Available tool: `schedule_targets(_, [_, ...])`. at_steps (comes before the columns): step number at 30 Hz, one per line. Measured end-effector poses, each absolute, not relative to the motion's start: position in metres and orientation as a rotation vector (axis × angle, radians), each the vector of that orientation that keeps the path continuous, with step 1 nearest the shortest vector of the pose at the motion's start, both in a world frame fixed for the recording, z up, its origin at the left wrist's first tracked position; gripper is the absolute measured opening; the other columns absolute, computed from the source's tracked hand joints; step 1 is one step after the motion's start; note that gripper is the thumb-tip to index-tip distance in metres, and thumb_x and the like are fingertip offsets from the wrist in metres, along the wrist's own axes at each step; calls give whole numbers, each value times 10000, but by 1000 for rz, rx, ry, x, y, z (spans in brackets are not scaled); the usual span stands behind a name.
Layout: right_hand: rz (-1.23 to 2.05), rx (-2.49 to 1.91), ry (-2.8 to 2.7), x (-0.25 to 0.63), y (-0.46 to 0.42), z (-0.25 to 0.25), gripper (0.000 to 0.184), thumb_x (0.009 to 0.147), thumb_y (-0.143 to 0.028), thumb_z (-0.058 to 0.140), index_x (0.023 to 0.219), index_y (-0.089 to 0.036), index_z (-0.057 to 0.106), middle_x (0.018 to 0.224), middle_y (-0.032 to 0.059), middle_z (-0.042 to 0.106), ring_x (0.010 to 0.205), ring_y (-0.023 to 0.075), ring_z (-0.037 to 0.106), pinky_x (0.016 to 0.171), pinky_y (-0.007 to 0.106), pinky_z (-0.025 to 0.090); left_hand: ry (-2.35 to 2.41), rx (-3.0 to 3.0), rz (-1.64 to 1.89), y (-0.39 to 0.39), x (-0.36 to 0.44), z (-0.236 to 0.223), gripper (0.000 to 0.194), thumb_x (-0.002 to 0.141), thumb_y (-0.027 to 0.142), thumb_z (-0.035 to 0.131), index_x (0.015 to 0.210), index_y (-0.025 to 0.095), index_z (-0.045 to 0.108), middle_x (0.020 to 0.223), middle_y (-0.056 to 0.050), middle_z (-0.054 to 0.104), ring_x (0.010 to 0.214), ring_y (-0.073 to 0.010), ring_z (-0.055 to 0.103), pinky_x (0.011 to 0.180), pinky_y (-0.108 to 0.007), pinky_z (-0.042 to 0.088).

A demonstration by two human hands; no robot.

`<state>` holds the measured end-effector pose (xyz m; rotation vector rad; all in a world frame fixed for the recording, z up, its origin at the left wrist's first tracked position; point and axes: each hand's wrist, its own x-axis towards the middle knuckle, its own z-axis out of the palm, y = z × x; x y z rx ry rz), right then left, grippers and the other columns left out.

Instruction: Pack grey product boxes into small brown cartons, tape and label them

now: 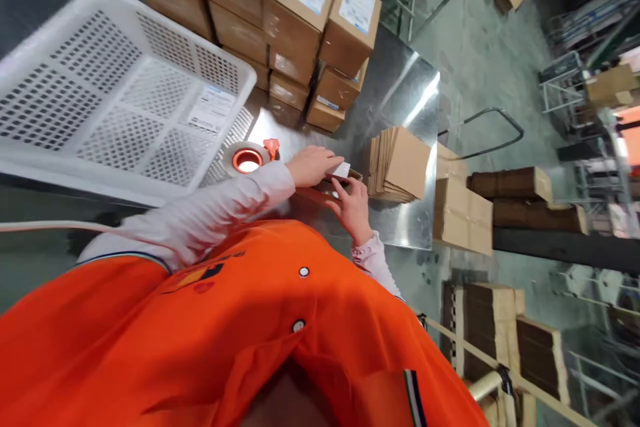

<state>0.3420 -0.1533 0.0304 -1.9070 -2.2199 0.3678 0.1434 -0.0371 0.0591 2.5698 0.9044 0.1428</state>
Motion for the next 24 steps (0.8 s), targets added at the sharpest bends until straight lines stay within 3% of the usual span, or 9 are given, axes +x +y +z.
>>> schedule_targets(3, [354,-2062,-1975,354,-160,39,441,1014,-333,693,1424,-172,717,1378,203,641,1298,304,609,1186,458,497,893,2560,235,-40,133,50,714,918,284,738,1553,39,521,1617,-244,535,1497,-377,501,1259,-537,386])
schedule_targets(6, [461,-2257,-1576,370,-162,38,376,1039,-416,646,1281,-134,701,1149,140,717,1007,216,683,1004,346,559,1351,2368,398,-44,104,38,469,1052,324,536,1399,25,635,1413,-196,671,1368,-330,588,1189,-507,480])
schedule_targets(8, [585,-2338,-1422,375,-160,34,374,1023,-525,657,1129,-167,678,986,64,721,890,184,676,910,300,546,1630,2213,301,-47,86,32,457,1051,428,557,1266,55,708,1207,-151,731,1208,-311,654,1101,-510,550])
schedule_targets(11, [731,-2411,-1470,373,-151,26,367,1005,-566,658,924,-212,603,866,8,687,863,179,666,863,275,507,1535,2355,369,-49,84,28,518,1065,490,564,1392,105,678,1333,-144,705,1277,-298,619,1156,-538,511])
schedule_targets(13, [791,-2445,-1608,368,-144,23,278,1014,-458,634,880,-222,574,881,19,694,882,199,670,860,287,501,1261,2532,445,-45,100,25,570,1083,468,554,1546,137,575,1534,-156,611,1415,-320,535,1214,-585,444])
schedule_targets(15, [816,-2476,-1702,364,-138,22,153,1007,-346,587,915,-224,583,943,52,720,925,234,688,869,313,513,1060,2618,392,-38,122,18,546,1071,364,546,1559,120,549,1545,-164,607,1423,-331,523,1218,-646,413])
schedule_targets(17, [820,-2499,-1727,360,-134,23,110,1011,-311,543,989,-223,604,1030,90,747,988,270,710,892,342,535,952,2633,328,-31,138,8,470,1042,277,511,1467,104,616,1394,-147,693,1302,-301,585,1197,-644,439])
schedule_targets(19, [839,-2505,-1733,356,-133,25,147,1028,-322,514,1056,-221,618,1110,121,762,1054,296,725,929,370,556,901,2610,369,-27,144,-2,402,1045,298,472,1344,136,685,1243,-118,734,1167,-267,611,1168,-594,487])
schedule_targets(24, [916,-2464,-1748,356,-132,30,225,1007,-269,485,1172,-215,627,1288,149,755,1186,343,725,1026,462,570,830,2509,564,-35,145,-7,285,1023,435,542,1063,235,741,1192,-66,724,1099,-261,577,1167,-557,502])
